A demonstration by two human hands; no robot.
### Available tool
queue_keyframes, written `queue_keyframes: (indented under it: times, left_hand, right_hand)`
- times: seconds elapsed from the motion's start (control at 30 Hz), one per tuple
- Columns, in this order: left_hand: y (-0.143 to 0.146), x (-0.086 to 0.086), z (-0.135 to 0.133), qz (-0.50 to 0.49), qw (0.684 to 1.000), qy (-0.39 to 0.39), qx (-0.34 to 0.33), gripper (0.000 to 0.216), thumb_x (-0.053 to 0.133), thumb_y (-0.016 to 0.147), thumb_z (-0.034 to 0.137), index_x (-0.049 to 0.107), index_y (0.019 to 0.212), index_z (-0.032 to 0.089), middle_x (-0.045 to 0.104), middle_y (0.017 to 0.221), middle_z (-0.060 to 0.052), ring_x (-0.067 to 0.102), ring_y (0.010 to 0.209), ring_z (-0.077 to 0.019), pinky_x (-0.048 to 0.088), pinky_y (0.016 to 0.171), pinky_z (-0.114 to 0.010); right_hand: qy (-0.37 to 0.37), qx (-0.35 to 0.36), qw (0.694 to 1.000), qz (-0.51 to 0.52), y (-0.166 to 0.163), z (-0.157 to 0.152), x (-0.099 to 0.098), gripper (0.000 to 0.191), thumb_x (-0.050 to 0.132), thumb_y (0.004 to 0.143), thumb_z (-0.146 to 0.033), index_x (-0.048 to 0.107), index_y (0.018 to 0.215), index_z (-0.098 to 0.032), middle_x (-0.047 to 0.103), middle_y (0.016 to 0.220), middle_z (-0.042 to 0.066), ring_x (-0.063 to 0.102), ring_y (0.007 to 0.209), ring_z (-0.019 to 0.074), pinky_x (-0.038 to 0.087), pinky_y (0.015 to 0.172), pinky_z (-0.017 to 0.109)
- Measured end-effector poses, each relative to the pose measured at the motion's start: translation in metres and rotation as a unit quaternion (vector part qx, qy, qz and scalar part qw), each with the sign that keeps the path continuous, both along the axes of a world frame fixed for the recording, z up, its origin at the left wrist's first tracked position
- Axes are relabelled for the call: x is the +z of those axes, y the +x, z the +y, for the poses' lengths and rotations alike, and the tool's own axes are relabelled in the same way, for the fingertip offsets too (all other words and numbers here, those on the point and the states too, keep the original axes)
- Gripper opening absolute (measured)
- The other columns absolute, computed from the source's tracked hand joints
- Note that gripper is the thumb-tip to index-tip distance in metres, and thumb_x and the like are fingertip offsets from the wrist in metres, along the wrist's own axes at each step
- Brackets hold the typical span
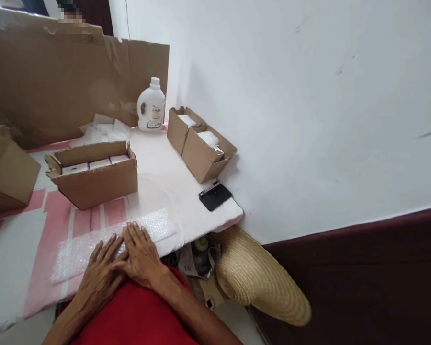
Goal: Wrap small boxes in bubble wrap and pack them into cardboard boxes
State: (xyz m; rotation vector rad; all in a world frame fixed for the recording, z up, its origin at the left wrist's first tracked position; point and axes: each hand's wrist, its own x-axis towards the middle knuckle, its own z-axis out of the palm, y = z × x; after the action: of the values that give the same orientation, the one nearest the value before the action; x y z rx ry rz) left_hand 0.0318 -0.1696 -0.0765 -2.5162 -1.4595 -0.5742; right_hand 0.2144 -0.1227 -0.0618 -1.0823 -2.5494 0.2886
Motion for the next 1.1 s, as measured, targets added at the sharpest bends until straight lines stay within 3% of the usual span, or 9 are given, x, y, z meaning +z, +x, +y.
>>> queue_keyframes:
  times: [0.2,0.3,0.4,0.5,0.57,0.63,0.73,0.87,1.1]
  left_hand:
    - [0.002,0.010,-0.001,0.008,0.999,-0.042,0.019,0.062,0.057,0.094,0.039,0.041,0.154,0.033,0.043,0.160,-0.008,0.041,0.147,-0.0303,0.024,0.122,-0.050]
    - [0.002,0.010,-0.002,0.012,0.999,-0.045,0.023,0.063,0.057,0.094,0.039,0.040,0.154,0.033,0.042,0.161,-0.008,0.040,0.148,-0.0304,0.024,0.122,-0.051]
    - [0.002,0.010,-0.003,0.012,0.999,-0.046,0.022,0.063,0.056,0.095,0.039,0.038,0.155,0.033,0.042,0.161,-0.008,0.039,0.148,-0.0300,0.025,0.122,-0.051]
    - [0.003,0.010,-0.003,0.014,0.998,-0.048,0.023,0.063,0.055,0.096,0.038,0.037,0.155,0.033,0.041,0.161,-0.008,0.038,0.149,-0.0292,0.026,0.121,-0.051]
    - [0.004,0.011,-0.003,0.021,0.998,-0.045,0.028,0.063,0.055,0.096,0.038,0.037,0.156,0.032,0.041,0.162,-0.008,0.038,0.149,-0.0290,0.027,0.121,-0.050]
    - [0.005,0.012,-0.002,0.029,0.998,-0.040,0.032,0.063,0.055,0.095,0.037,0.037,0.156,0.032,0.042,0.161,-0.009,0.039,0.148,-0.0292,0.028,0.120,-0.050]
    - [0.007,0.015,-0.002,0.030,0.999,-0.029,0.033,0.064,0.056,0.094,0.039,0.039,0.155,0.033,0.046,0.158,-0.009,0.044,0.144,-0.0301,0.030,0.117,-0.048]
    - [0.016,0.016,0.002,0.027,0.998,-0.031,0.048,0.066,0.059,0.092,0.042,0.040,0.154,0.032,0.049,0.156,-0.010,0.047,0.141,-0.0318,0.032,0.113,-0.047]
    - [0.044,0.011,0.026,0.015,0.994,-0.061,0.086,0.074,0.063,0.089,0.044,0.036,0.157,0.029,0.050,0.155,-0.013,0.050,0.135,-0.0349,0.037,0.106,-0.049]
  right_hand:
    - [-0.005,-0.137,0.988,-0.063,0.076,0.016,-0.014,0.095,0.055,0.095,-0.063,0.012,0.164,-0.013,0.022,0.167,0.020,0.016,0.157,0.0310,0.026,0.123,0.055]
    - [-0.004,-0.152,0.986,-0.067,0.081,0.016,-0.014,0.092,0.055,0.096,-0.062,0.013,0.164,-0.016,0.021,0.168,0.018,0.014,0.158,0.0300,0.025,0.123,0.055]
    - [0.026,-0.164,0.984,-0.071,0.075,0.013,-0.007,0.087,0.055,0.097,-0.061,0.023,0.161,-0.011,0.026,0.166,0.023,0.020,0.155,0.0358,0.024,0.120,0.059]
    - [0.105,-0.133,0.984,-0.058,0.069,0.009,0.000,0.066,0.057,0.100,-0.048,0.040,0.154,-0.014,0.043,0.157,0.021,0.033,0.148,0.0381,0.028,0.115,0.058]
    - [0.167,-0.069,0.982,-0.047,0.068,0.008,0.003,0.040,0.053,0.103,-0.029,0.055,0.141,-0.016,0.062,0.139,0.016,0.048,0.135,0.0326,0.036,0.107,0.049]
    - [0.212,-0.006,0.976,-0.045,0.067,0.009,0.004,0.027,0.048,0.103,-0.014,0.065,0.123,-0.013,0.071,0.117,0.013,0.057,0.119,0.0286,0.041,0.095,0.043]
    - [0.235,0.053,0.969,-0.059,0.067,0.019,0.005,0.025,0.044,0.101,-0.009,0.069,0.104,-0.011,0.070,0.100,0.013,0.059,0.101,0.0267,0.042,0.082,0.040]
    - [0.253,0.082,0.962,-0.065,0.069,0.044,0.004,0.026,0.046,0.100,-0.007,0.069,0.091,-0.013,0.067,0.092,0.010,0.056,0.090,0.0246,0.039,0.078,0.039]
    - [0.210,0.003,0.974,-0.083,0.079,0.076,0.008,0.017,0.055,0.095,-0.005,0.066,0.089,-0.015,0.065,0.086,0.007,0.052,0.086,0.0239,0.037,0.074,0.037]
